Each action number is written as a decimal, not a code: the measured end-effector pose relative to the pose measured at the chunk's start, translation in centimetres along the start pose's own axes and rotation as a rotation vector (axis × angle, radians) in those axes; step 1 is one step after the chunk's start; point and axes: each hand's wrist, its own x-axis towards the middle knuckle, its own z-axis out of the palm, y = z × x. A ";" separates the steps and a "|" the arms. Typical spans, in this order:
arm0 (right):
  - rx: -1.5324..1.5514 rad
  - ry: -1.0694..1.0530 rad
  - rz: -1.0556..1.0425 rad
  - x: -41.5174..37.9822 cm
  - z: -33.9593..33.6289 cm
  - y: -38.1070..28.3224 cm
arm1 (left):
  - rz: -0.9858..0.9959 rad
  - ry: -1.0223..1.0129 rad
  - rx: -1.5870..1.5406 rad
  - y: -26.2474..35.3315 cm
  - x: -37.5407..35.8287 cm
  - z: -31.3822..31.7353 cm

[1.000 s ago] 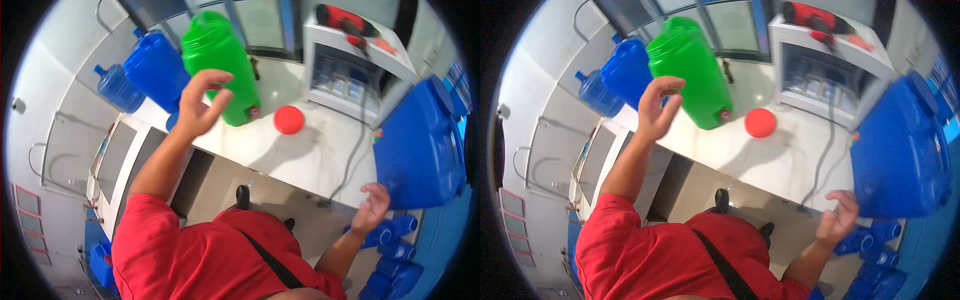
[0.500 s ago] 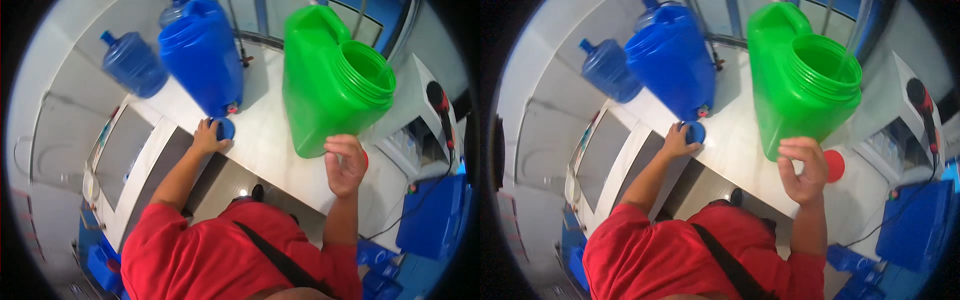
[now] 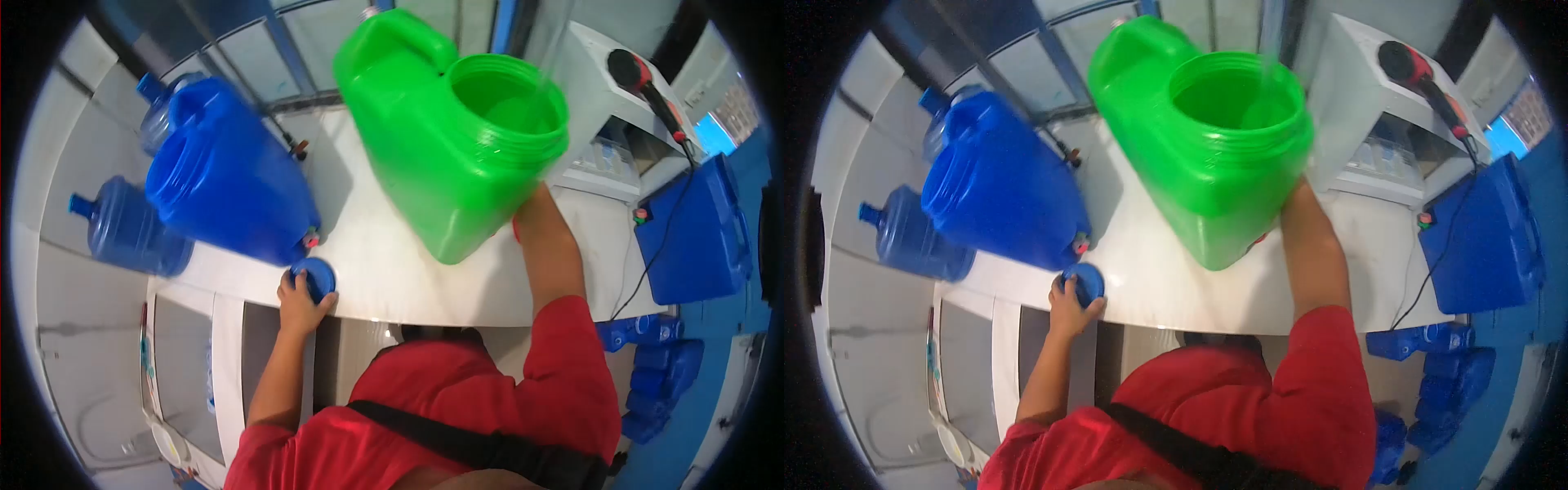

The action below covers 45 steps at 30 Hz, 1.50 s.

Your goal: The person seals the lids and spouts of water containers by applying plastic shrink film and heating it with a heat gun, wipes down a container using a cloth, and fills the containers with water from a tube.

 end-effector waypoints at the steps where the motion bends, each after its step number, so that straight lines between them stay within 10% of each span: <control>1: 0.009 -0.020 0.027 0.1 0.3 0.3 | 0.015 0.012 0.012 0.1 0.1 0.2; 6: 0.022 -0.188 0.018 -0.9 0.9 -4.0 | 0.029 0.031 0.042 1.6 0.0 1.4; 9: -0.436 -0.239 -0.491 -6.3 0.1 -13.8 | 0.022 0.036 0.027 2.0 0.1 1.5; 13: -1.145 0.229 -0.982 -10.6 -6.1 -28.2 | -0.009 0.038 0.010 2.3 0.2 1.6; 18: -1.678 0.278 -0.758 0.9 -23.6 -39.1 | 0.026 0.004 -0.027 0.9 1.8 2.2; 21: -1.789 0.130 -0.352 4.9 -26.7 -38.5 | 0.028 0.014 -0.003 0.2 2.4 2.8; 28: -1.652 0.010 -0.368 9.9 -30.0 -37.3 | -0.147 -0.105 0.212 1.8 2.7 1.7; 32: -1.230 0.064 -0.760 6.0 -27.3 -40.0 | -0.116 -0.065 0.442 5.7 1.7 0.1; 35: -0.809 -0.153 -0.785 -8.3 -17.0 -40.0 | 0.304 0.278 -0.036 8.0 2.9 -2.5; 40: -1.082 -0.694 -0.717 -16.7 -11.8 -32.1 | 0.561 0.567 -0.572 16.0 7.3 -11.6; 45: -0.764 -0.717 -1.109 -19.6 -2.3 -19.4 | 0.853 0.560 -0.639 25.5 10.0 -18.7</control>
